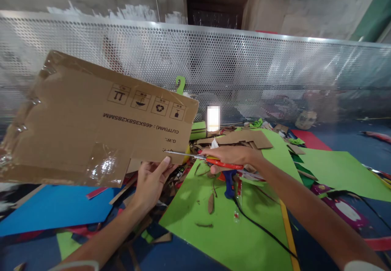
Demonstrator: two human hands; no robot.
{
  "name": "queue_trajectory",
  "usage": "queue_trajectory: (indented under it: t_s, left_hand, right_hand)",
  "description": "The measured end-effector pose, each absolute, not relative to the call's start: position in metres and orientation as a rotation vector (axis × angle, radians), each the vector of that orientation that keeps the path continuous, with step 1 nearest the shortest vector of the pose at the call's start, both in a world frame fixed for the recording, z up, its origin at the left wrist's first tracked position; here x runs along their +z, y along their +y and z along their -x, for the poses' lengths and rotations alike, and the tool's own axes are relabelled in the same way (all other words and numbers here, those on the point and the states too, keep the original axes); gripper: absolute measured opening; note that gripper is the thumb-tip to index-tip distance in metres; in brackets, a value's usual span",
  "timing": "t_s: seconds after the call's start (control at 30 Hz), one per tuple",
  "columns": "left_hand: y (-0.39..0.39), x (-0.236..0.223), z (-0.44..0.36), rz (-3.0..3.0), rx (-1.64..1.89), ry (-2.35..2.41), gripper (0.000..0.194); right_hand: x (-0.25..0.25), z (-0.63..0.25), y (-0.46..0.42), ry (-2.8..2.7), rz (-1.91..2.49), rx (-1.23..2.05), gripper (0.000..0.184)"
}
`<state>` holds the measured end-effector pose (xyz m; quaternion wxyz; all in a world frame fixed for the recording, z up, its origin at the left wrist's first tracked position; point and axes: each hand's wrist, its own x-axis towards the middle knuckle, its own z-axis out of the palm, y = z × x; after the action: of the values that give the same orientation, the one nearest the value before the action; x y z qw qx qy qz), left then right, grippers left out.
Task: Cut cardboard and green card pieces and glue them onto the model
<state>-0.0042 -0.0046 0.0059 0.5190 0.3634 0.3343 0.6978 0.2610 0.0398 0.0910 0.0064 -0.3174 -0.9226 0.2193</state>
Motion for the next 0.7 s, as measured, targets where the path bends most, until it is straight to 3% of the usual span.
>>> queue_trajectory:
  t_s: [0.17, 0.53, 0.7]
  left_hand:
    - [-0.005, 0.004, 0.005, -0.869, 1.663, 0.793, 0.040]
    - [-0.003, -0.002, 0.004, -0.872, 1.707, 0.767, 0.044]
    - [0.000, -0.004, 0.005, -0.884, 1.703, 0.762, 0.042]
  right_hand:
    - [0.088, -0.259, 0.039, -2.892, 1.011, 0.799, 0.057]
    - [0.086, -0.257, 0.042, -2.854, 1.042, 0.864, 0.054]
    - [0.086, -0.254, 0.042, -2.812, 1.020, 0.927, 0.044]
